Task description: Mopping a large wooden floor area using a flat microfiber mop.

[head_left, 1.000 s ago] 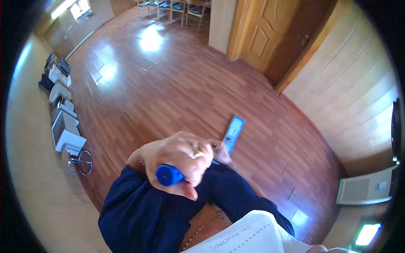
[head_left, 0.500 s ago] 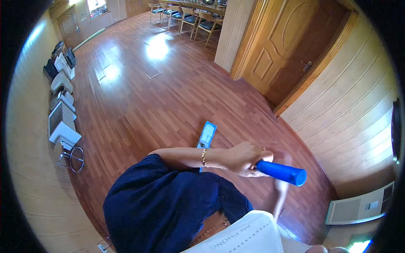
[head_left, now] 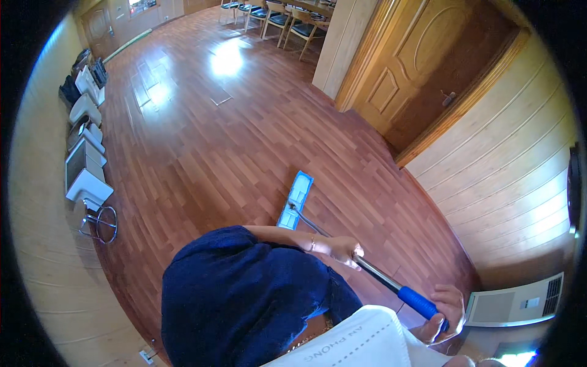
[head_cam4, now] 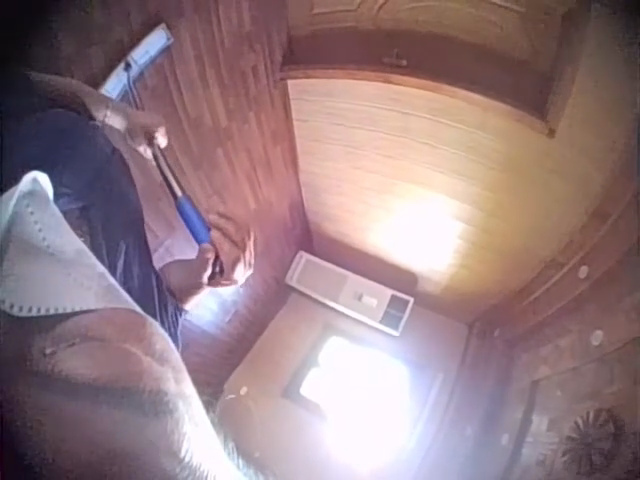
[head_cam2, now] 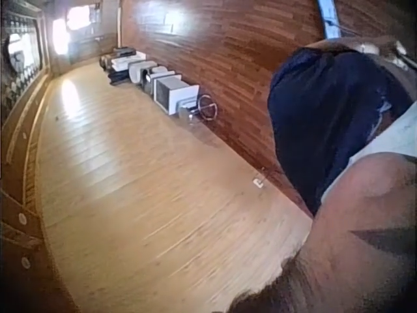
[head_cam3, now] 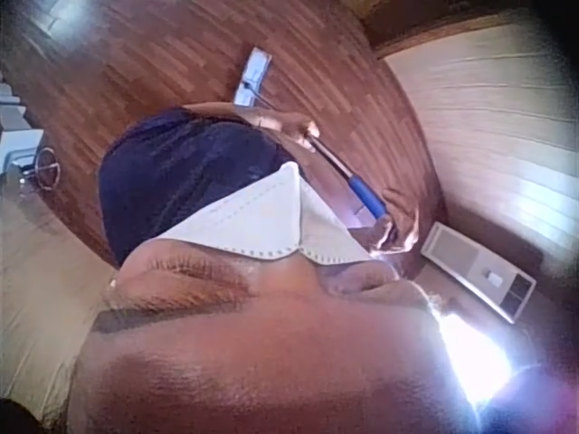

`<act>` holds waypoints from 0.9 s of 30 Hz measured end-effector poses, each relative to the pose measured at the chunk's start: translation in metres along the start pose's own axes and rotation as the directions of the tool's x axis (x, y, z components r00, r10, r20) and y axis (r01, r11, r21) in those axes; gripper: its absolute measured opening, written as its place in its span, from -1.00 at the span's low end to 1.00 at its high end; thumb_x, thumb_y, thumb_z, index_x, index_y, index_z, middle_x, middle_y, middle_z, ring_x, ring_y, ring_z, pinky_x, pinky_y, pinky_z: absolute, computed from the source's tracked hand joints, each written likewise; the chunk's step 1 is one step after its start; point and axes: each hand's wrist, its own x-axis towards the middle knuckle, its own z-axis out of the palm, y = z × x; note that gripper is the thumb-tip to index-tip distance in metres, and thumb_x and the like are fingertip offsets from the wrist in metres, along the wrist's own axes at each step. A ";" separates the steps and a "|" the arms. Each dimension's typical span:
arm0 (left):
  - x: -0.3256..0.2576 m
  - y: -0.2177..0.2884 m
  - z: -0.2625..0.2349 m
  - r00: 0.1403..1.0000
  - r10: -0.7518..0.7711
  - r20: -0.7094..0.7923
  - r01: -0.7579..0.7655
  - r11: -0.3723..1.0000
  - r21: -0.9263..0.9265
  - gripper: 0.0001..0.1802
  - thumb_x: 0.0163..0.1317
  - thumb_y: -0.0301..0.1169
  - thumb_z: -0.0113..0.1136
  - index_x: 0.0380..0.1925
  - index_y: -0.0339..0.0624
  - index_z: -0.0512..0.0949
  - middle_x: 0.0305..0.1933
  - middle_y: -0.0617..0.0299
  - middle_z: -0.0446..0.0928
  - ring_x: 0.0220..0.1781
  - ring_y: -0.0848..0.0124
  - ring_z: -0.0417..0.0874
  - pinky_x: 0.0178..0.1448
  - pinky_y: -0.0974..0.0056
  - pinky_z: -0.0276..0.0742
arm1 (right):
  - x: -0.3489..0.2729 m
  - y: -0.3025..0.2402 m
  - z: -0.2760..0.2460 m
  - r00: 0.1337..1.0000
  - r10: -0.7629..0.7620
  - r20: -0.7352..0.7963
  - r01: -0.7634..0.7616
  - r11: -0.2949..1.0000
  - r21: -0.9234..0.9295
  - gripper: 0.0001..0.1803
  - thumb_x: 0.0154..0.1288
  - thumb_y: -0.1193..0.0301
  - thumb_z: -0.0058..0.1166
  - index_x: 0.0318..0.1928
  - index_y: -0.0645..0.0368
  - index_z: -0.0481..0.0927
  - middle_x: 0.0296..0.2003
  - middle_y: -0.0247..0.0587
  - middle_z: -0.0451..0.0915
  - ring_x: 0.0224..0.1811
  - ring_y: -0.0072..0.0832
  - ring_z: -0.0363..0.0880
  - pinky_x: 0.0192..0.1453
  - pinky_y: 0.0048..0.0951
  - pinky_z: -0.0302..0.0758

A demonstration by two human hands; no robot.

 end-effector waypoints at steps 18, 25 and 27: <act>-0.086 -0.088 -0.071 0.993 -0.108 -0.038 0.110 0.993 0.035 -0.64 -0.02 -0.22 0.33 -0.68 -0.23 0.42 -0.63 0.04 0.43 -0.58 0.20 0.43 -0.43 0.09 0.29 | -0.051 0.024 0.110 0.987 0.161 -0.026 -0.153 0.966 0.210 -0.73 0.26 0.29 0.10 -0.43 0.25 0.45 -0.55 0.06 0.55 -0.52 -0.20 0.59 -0.46 -0.31 0.50; -0.179 -0.176 -0.123 0.841 -0.337 -0.424 0.488 0.812 0.321 -0.81 -0.16 -0.31 0.24 -0.56 -0.18 0.54 -0.56 -0.01 0.51 -0.47 0.06 0.57 -0.40 0.03 0.41 | -0.057 0.047 0.214 0.913 0.116 0.391 -0.264 0.899 0.349 -0.86 0.07 0.65 0.17 -0.36 0.17 0.54 -0.28 -0.05 0.62 -0.12 -0.16 0.64 -0.07 -0.25 0.56; -0.227 -0.206 -0.130 0.767 -0.322 -0.555 0.556 0.765 0.324 -0.82 -0.18 -0.33 0.27 -0.55 -0.11 0.53 -0.49 0.04 0.53 -0.40 0.08 0.58 -0.39 0.05 0.42 | -0.071 0.047 0.252 0.865 0.067 0.498 -0.302 0.862 0.408 -0.82 0.00 0.58 0.30 -0.35 0.14 0.59 -0.23 -0.10 0.63 -0.06 -0.18 0.61 -0.01 -0.27 0.53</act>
